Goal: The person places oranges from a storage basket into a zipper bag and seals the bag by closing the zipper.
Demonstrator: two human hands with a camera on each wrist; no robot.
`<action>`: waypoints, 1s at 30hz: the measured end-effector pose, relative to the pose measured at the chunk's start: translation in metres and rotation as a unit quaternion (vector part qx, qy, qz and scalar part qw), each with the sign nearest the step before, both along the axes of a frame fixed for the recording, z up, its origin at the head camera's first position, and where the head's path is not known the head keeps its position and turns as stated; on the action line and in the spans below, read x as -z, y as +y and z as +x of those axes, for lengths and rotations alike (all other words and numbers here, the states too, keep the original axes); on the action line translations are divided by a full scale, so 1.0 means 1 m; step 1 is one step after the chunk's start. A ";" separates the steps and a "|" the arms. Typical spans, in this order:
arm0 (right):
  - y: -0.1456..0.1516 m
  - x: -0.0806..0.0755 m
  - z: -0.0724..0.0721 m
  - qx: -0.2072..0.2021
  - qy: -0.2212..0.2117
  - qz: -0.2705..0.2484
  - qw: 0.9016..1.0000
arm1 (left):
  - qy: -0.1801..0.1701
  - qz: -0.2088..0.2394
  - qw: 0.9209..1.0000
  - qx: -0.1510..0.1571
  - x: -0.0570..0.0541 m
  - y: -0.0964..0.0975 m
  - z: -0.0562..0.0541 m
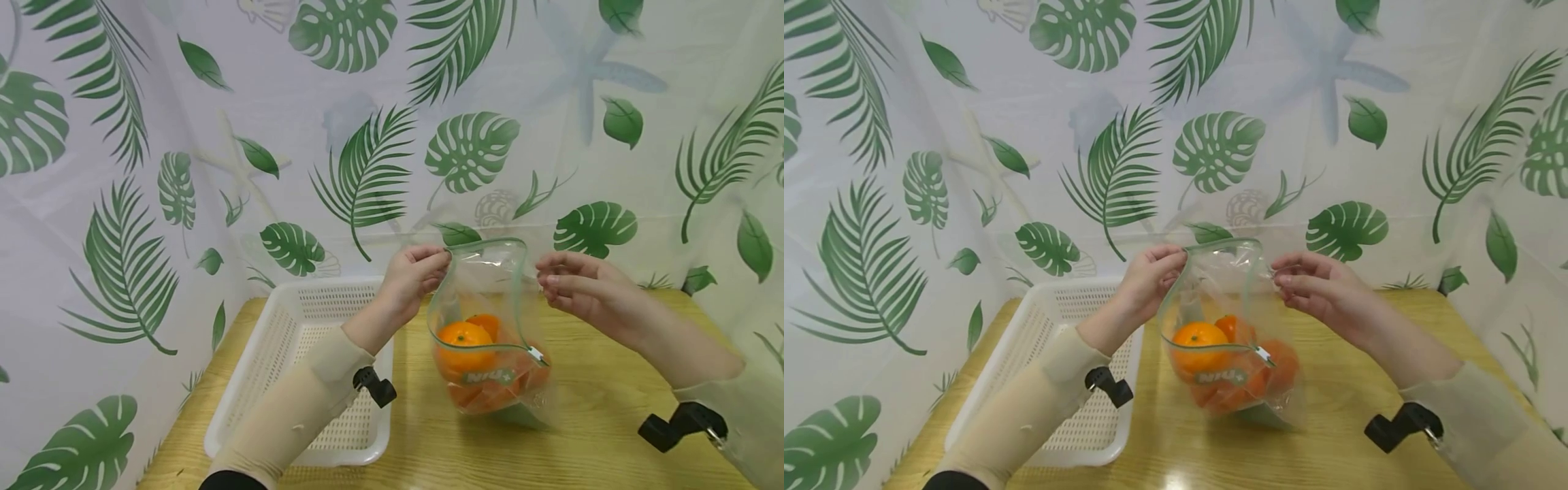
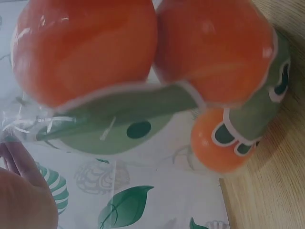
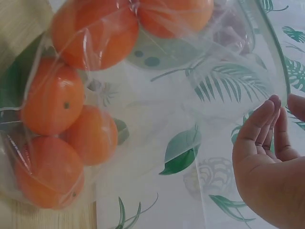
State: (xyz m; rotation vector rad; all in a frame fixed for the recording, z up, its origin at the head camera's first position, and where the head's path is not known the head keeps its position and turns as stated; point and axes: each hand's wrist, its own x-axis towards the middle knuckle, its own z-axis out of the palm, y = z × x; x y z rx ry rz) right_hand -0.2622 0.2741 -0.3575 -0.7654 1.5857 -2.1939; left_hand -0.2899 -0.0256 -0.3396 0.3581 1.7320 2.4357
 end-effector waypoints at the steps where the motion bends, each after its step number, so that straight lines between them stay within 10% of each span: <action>1: 0.000 0.002 0.002 -0.006 0.006 0.002 1.000 | -0.003 0.004 1.000 -0.007 0.000 0.000 0.000; 16: -0.018 0.016 0.032 -0.001 0.091 0.171 0.981 | -0.038 0.057 0.996 -0.063 -0.008 0.002 0.005; 30: -0.011 0.023 0.024 0.051 0.133 0.102 0.985 | -0.037 0.085 0.993 -0.072 -0.024 -0.010 0.014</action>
